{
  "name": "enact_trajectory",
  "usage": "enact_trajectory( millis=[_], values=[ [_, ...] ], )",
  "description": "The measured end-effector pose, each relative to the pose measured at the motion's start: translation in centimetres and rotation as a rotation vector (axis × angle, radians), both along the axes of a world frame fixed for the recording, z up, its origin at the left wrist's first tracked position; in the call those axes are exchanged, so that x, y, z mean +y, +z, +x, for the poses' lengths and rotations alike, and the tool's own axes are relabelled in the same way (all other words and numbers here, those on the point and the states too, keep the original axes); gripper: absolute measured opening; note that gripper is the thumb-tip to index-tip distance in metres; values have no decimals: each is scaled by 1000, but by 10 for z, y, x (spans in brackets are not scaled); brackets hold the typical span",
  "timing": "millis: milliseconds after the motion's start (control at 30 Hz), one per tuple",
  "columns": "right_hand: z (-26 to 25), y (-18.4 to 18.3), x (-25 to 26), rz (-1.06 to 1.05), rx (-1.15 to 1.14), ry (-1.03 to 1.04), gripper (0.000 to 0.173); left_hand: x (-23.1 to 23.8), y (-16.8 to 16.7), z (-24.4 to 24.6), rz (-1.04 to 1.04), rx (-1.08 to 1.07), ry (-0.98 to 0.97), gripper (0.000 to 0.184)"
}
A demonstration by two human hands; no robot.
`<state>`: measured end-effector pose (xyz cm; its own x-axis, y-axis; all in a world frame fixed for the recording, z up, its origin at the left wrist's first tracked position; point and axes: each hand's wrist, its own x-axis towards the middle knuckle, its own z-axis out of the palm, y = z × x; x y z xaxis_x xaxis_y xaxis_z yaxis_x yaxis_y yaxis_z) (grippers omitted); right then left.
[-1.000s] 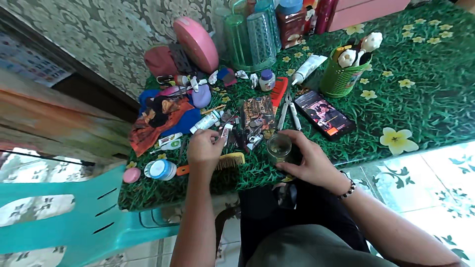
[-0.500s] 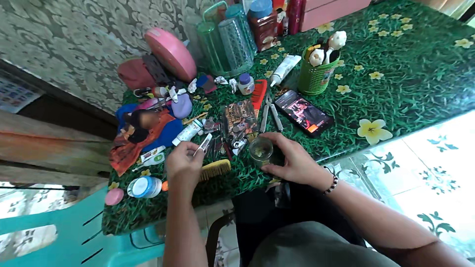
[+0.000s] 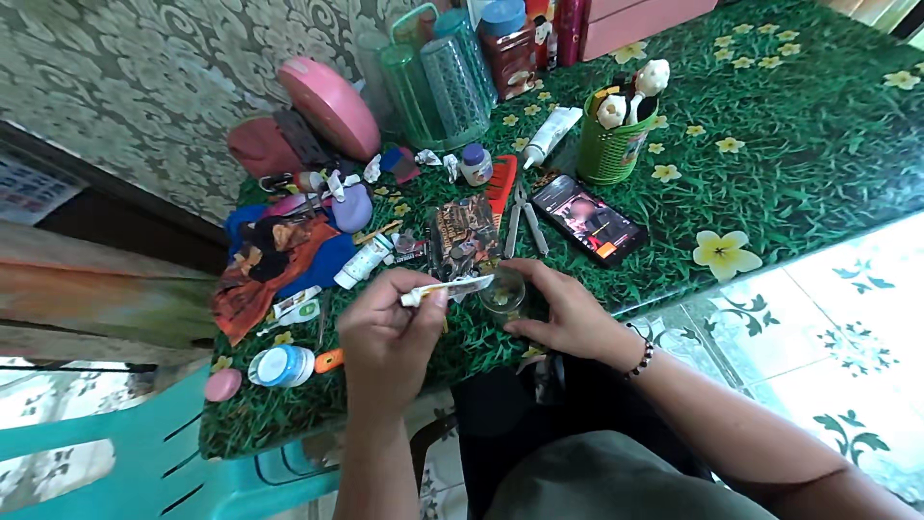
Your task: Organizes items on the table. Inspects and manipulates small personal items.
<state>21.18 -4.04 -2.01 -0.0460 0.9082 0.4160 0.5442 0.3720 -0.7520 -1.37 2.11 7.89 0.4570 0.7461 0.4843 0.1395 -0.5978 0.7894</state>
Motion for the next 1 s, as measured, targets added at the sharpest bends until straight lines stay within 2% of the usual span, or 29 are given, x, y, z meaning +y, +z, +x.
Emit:
enact_trajectory(
  millis=[167, 267, 300, 400, 467, 633, 800, 1000],
  values=[
    [-4, 1, 3, 18, -53, -40, 77, -6, -4, 13, -21, -28, -2, 9],
    [-1, 5, 0, 76, 57, -14, 94, -11, -2, 14, -21, -57, -22, 9],
    [0, 5, -1, 135, 118, -13, 92, -13, -2, 15, -19, -62, -33, 9],
    [7, 3, -7, 313, 267, -56, 67, -21, 0, 20, -26, -70, -88, 7],
    [8, 10, -15, 367, 251, -85, 49, -26, 0, 24, -39, -61, -130, 7],
    [1, 28, -34, 376, 233, 60, 20, -38, -4, 35, -42, -74, -221, 8],
    [3, 16, -38, 300, 385, 165, 17, -48, -13, 44, 38, -74, -253, 6],
    [10, 4, -47, 255, 365, 182, 21, -53, -24, 51, 122, -2, -198, 8]
  ],
)
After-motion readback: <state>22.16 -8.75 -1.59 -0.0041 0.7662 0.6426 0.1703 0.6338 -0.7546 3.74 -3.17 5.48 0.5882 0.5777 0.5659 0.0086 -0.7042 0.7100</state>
